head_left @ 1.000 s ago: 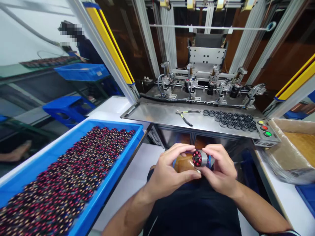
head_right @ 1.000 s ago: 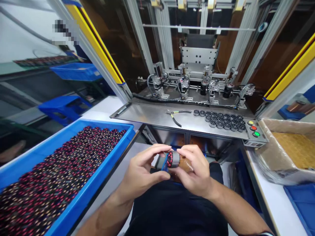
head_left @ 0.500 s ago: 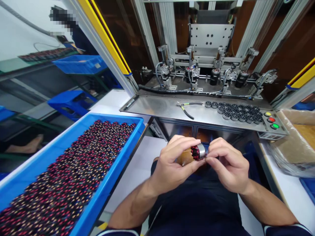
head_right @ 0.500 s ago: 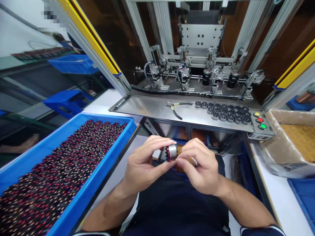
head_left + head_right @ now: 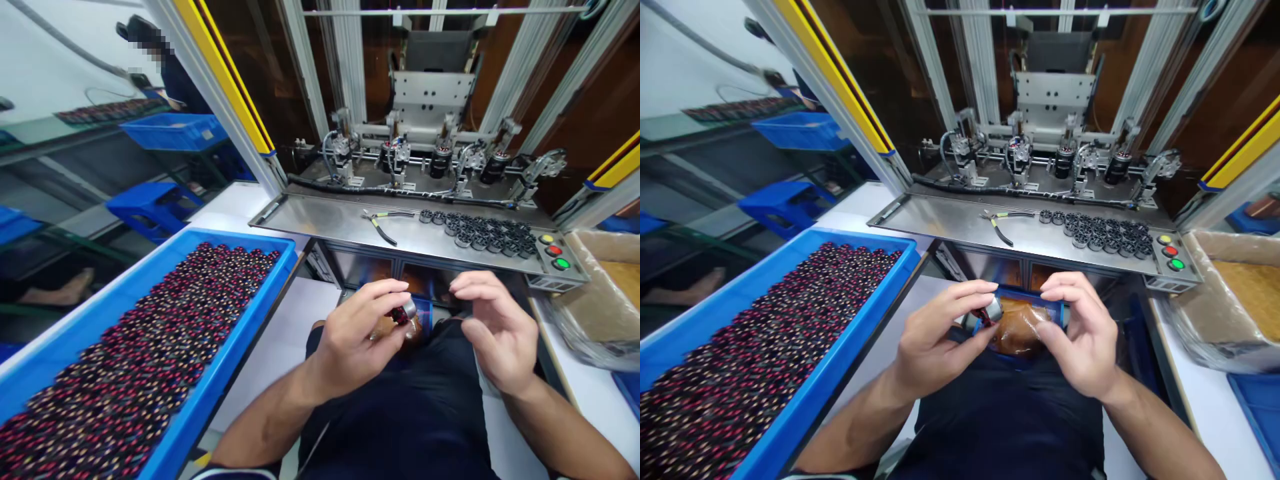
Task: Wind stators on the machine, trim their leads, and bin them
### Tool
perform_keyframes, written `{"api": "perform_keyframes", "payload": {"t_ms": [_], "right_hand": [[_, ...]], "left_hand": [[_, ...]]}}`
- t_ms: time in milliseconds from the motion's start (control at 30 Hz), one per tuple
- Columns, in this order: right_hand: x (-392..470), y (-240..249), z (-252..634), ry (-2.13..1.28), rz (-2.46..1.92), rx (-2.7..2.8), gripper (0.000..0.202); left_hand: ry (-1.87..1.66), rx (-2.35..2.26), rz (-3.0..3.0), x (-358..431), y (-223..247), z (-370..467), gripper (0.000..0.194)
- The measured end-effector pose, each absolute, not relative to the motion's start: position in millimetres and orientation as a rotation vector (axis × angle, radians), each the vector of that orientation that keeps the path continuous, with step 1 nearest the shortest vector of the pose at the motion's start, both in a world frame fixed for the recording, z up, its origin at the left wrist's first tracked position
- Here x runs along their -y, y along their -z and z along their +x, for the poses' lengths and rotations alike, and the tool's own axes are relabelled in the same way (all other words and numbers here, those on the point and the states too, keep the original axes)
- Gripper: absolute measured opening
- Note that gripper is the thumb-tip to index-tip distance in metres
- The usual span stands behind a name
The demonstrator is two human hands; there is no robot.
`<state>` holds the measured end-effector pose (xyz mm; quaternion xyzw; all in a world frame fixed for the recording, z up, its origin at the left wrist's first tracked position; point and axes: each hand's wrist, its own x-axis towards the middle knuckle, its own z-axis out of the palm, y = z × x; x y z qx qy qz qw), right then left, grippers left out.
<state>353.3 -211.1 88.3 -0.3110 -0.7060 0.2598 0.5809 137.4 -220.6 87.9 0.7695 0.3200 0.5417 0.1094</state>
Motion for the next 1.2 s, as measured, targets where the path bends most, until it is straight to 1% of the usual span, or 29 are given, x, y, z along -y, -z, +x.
{"api": "perform_keyframes", "payload": {"t_ms": [67, 100, 167, 233, 267, 433, 500, 600, 667, 767, 833, 900, 933, 967, 1067, 1133, 1200], "right_hand": [[212, -97, 354, -0.370, -0.673, 1.811, 0.027], [212, -101, 352, -0.283, -0.669, 1.896, 0.028], [213, -108, 344, -0.198, -0.689, 2.018, 0.021], [214, -112, 336, -0.175, -0.693, 2.063, 0.010], [214, -113, 333, -0.171, -0.684, 2.071, 0.008], [209, -123, 330, -0.094, -0.545, 2.126, 0.013], [204, -129, 334, -0.055, -0.433, 2.209, 0.012], [194, -134, 344, -0.038, -0.341, 2.333, 0.010], [190, -135, 352, -0.053, -0.373, 2.362, 0.011], [190, -137, 362, -0.076, -0.484, 2.319, 0.014], [195, -141, 363, -0.098, -0.524, 2.281, 0.008], [201, -144, 358, -0.109, -0.495, 2.294, 0.025], [204, -145, 353, -0.096, -0.469, 2.319, 0.030], [206, -146, 348, -0.072, -0.444, 2.350, 0.028], [206, -143, 334, -0.004, -0.413, 2.434, 0.003], [205, -143, 332, -0.002, -0.371, 2.476, 0.008], [201, -144, 334, -0.021, -0.326, 2.523, 0.009]], "left_hand": [[-1.578, -1.015, 2.423, 222, -91, 138, 0.045], [-1.574, -1.042, 2.466, 222, -91, 138, 0.048], [-1.571, -1.074, 2.509, 223, -91, 139, 0.053], [-1.583, -1.070, 2.546, 223, -89, 140, 0.055], [-1.586, -1.065, 2.564, 223, -88, 139, 0.056], [-1.558, -0.960, 2.533, 225, -87, 133, 0.058], [-1.530, -0.866, 2.436, 227, -90, 129, 0.055], [-1.461, -0.730, 2.263, 229, -93, 123, 0.044], [-1.449, -0.673, 2.183, 230, -94, 121, 0.041], [-1.497, -0.686, 2.135, 230, -94, 120, 0.041], [-1.531, -0.744, 2.154, 229, -93, 121, 0.041], [-1.555, -0.807, 2.188, 229, -92, 123, 0.040], [-1.564, -0.826, 2.202, 229, -92, 124, 0.040], [-1.570, -0.836, 2.212, 228, -92, 125, 0.040], [-1.572, -0.825, 2.204, 228, -94, 124, 0.041], [-1.554, -0.797, 2.140, 229, -95, 120, 0.041], [-1.507, -0.757, 2.013, 230, -94, 113, 0.040]]}}
